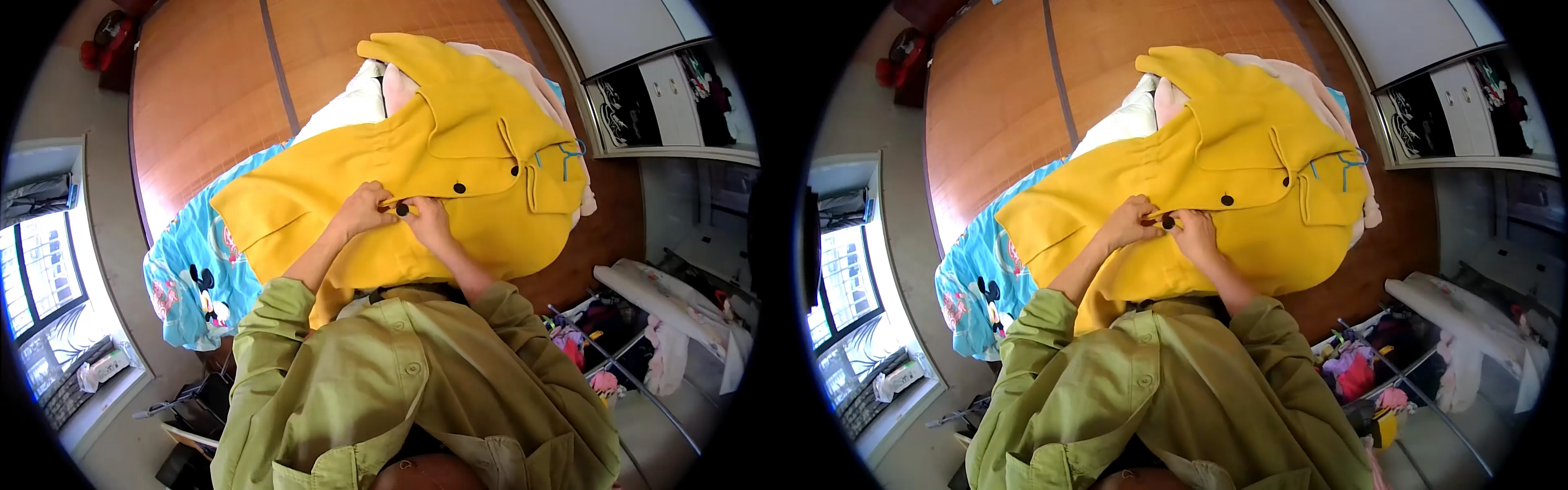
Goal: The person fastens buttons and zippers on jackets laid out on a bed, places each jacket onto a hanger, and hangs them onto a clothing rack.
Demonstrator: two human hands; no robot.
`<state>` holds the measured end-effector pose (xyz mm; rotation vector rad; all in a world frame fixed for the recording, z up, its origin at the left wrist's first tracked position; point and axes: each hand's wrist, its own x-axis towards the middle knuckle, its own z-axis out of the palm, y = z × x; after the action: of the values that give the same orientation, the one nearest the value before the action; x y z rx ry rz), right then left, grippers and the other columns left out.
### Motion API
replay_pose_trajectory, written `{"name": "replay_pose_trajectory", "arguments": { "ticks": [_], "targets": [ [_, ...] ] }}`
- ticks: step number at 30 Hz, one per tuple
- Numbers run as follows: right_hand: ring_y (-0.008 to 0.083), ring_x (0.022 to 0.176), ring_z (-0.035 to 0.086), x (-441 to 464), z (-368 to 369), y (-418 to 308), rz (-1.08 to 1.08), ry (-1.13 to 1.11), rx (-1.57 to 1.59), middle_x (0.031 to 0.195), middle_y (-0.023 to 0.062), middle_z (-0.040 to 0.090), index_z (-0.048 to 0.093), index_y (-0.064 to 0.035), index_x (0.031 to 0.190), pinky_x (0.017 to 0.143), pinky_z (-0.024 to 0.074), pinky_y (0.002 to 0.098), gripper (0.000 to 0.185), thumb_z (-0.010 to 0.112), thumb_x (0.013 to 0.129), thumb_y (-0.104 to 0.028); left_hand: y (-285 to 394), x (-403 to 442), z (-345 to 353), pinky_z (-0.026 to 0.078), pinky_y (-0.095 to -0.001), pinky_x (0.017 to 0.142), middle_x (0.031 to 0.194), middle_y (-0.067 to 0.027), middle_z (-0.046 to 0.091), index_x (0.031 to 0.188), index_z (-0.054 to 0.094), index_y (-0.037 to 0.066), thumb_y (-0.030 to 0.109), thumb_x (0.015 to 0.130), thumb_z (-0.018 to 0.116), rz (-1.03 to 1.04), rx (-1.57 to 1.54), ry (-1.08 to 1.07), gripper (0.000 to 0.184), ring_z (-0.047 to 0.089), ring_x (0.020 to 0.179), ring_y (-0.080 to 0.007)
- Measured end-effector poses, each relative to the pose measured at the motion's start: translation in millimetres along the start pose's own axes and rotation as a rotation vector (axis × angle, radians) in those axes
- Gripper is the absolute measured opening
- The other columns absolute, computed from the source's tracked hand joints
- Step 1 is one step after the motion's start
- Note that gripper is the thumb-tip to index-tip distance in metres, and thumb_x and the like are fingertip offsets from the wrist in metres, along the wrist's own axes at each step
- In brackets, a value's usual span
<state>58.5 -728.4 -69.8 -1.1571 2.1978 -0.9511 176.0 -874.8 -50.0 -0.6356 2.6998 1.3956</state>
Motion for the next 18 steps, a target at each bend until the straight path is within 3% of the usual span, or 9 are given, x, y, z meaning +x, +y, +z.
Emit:
{"name": "replay_pose_trajectory", "arguments": {
  "ticks": [3,6,12,18],
  "targets": [
    [0.0298,0.089,0.063,7,2,7,0.112,-0.089,0.093,0.092,0.0141,0.066,0.063,-0.0017,0.090,0.076,0.0490,0.0376,0.023,0.070,0.072,-0.013,13,-1,7,0.047,-0.0383,0.078,0.088,-0.0127,0.055,0.089,0.064,0.005,0.024,0.066,0.073,-0.096,-0.019,0.011,0.031,0.055,0.091,-0.0305],
    [0.0299,0.087,0.064,9,4,12,0.084,-0.095,0.108,0.091,0.0141,0.067,0.062,-0.0009,0.090,0.076,0.0500,0.0360,0.023,0.070,0.071,-0.010,16,0,14,0.048,-0.0386,0.077,0.090,-0.0126,0.055,0.091,0.063,0.005,0.022,0.066,0.074,-0.041,0.077,0.091,0.032,0.056,0.092,-0.0299],
    [0.0288,0.087,0.065,11,-7,9,0.079,-0.158,0.172,0.090,0.0140,0.067,0.062,0.0001,0.090,0.076,0.0501,0.0357,0.021,0.069,0.071,-0.007,23,2,7,0.049,-0.0391,0.076,0.090,-0.0111,0.054,0.087,0.060,0.005,0.020,0.066,0.074,0.035,0.224,0.031,0.030,0.056,0.093,-0.0290],
    [0.0267,0.086,0.065,12,-7,8,0.104,-0.151,0.214,0.090,0.0140,0.067,0.063,0.0009,0.091,0.076,0.0500,0.0342,0.022,0.069,0.073,-0.009,20,0,12,0.050,-0.0402,0.070,0.085,-0.0123,0.053,0.084,0.057,0.003,0.014,0.063,0.071,0.148,0.249,0.177,0.028,0.057,0.082,-0.0315]
  ]
}}
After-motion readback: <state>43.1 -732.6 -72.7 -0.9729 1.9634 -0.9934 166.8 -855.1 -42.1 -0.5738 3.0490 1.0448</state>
